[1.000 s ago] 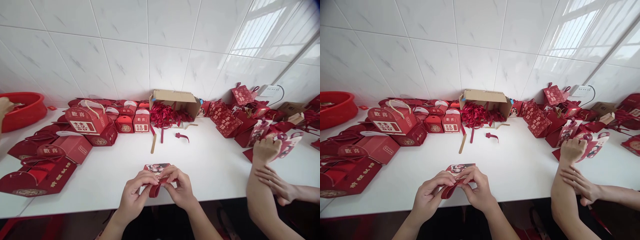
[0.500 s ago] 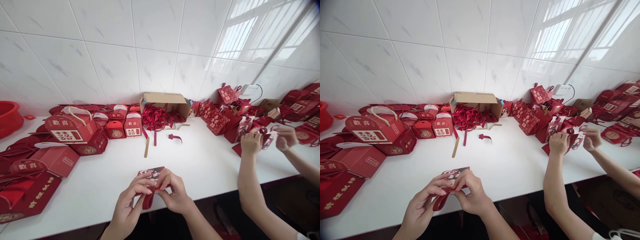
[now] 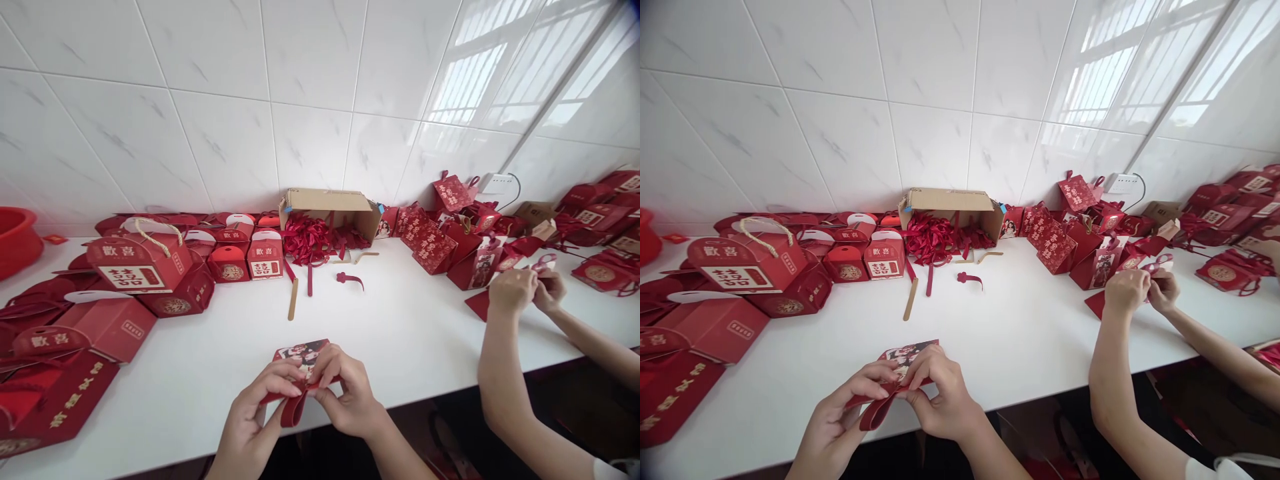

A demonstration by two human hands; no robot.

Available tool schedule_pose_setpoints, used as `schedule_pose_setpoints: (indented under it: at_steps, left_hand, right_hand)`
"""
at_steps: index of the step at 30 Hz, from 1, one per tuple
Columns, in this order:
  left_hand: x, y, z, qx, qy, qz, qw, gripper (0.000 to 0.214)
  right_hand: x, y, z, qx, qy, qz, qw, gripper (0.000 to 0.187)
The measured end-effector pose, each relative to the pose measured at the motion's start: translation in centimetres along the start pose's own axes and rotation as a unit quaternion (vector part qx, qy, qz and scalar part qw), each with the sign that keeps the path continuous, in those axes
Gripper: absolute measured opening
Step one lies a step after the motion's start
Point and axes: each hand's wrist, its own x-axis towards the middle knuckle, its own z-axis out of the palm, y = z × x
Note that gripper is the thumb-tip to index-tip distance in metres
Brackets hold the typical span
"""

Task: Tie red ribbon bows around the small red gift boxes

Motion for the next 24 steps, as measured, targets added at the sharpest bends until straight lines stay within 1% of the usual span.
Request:
schedule_pose_setpoints:
  at_steps: [4, 7, 12, 17, 21, 24]
  left_hand:
    - [0.1, 0.0, 0.5, -0.027, 0.031, 0.000, 0.999, 0.007]
    - [0.4, 0.0, 0.8, -0.020, 0.049, 0.002, 0.999, 0.006]
    - [0.9, 0.1, 1.3, -0.003, 0.059, -0.003, 0.998, 0.009]
    - [0.9, 0.7, 1.7, -0.011, 0.067, -0.031, 0.997, 0.010]
    - [0.7, 0.7, 1.7, -0.017, 0.056, -0.047, 0.997, 0.010]
    - [0.7, 0.3, 1.5, -0.025, 0.073, -0.071, 0.994, 0.009]
  right_hand:
    - [-0.2, 0.1, 0.2, -0.006, 0.015, 0.023, 1.000, 0.019]
    - [-0.5, 0.0, 0.5, 0.007, 0.027, 0.059, 0.998, 0.018]
    - [-0.7, -0.4, 1.0, 0.047, 0.071, 0.131, 0.988, 0.018]
    - [-0.7, -0.9, 1.5, 0.109, 0.091, 0.179, 0.974, 0.018]
    - [-0.9, -0.9, 1.9, 0.114, 0.102, 0.198, 0.968, 0.017]
    - [-0.8, -0.4, 2.0, 0.101, 0.114, 0.186, 0.971, 0.016]
